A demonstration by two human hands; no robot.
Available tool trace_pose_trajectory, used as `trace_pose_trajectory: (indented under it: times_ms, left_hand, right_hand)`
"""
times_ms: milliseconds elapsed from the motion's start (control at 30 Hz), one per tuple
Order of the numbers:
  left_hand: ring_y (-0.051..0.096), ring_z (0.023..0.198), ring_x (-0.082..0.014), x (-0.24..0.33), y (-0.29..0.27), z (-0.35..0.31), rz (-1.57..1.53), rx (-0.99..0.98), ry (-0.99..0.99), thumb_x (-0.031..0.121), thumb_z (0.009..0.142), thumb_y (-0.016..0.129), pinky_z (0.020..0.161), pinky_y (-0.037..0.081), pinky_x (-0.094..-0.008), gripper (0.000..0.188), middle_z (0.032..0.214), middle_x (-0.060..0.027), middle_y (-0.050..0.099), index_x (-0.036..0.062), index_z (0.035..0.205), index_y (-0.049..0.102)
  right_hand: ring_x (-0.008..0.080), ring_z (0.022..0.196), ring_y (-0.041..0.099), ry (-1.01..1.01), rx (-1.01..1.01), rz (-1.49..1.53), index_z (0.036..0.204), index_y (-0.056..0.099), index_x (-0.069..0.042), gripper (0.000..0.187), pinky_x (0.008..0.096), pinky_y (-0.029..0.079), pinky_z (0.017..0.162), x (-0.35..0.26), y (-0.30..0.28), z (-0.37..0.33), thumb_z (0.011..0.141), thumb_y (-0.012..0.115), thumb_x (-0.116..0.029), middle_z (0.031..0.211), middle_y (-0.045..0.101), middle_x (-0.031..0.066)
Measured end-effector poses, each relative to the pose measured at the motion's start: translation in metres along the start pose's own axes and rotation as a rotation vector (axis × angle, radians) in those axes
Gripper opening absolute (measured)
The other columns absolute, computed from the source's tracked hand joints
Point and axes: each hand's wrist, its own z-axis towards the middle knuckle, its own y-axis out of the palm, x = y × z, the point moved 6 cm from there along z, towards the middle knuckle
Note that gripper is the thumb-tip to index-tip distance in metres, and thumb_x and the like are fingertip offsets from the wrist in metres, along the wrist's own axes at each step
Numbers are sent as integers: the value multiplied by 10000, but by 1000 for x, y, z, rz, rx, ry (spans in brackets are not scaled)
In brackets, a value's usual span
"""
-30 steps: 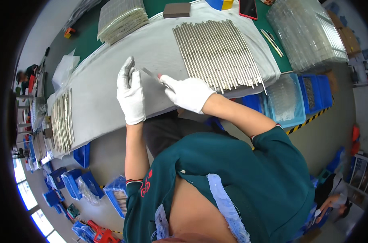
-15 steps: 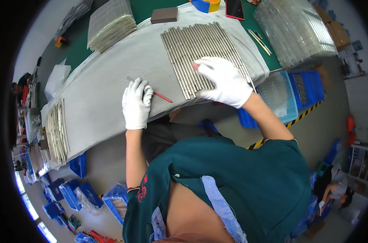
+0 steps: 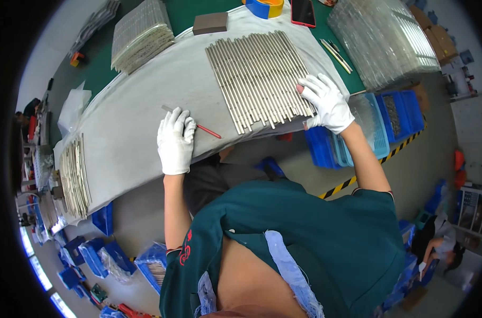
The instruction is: Scraping the ends of thin metal rods with a file and organizing them into a stack on a workbench.
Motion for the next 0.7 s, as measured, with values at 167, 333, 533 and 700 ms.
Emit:
trace_pose_trajectory:
  times_ms: [167,333,533,700]
  left_hand:
    - [535,1072,-302,0,-1,-2,5,11,-14,243,821,607,956,380,-419,254,1119,-101,594,89,1023,630]
    - [536,1075,-299,0,-1,-1,12,-1,-17,246,821,607,959,378,-419,252,1123,-97,592,97,1023,628]
    - [524,1091,-307,-1,-1,-1,-8,-23,-39,272,839,588,981,361,-416,275,1143,-107,586,90,1040,631]
    - [514,1108,-313,-2,-1,-1,-14,-51,-54,290,856,573,997,351,-413,292,1158,-116,583,79,1048,636]
  right_hand:
    - [295,1235,412,-72,-47,27,1263,468,-74,973,447,256,1069,-26,-12,19,459,680,-581,1302,470,119]
    - [327,1265,366,-133,-158,72,1291,437,-70,1011,453,238,1072,-71,3,42,459,680,-591,1341,421,147]
    - [328,1263,366,-133,-73,0,1311,427,-86,778,442,254,1057,-63,14,53,724,533,-586,1341,418,154]
    - [330,1259,369,-136,-13,118,1296,442,-71,727,439,243,1068,-50,5,63,776,498,-576,1338,422,160]
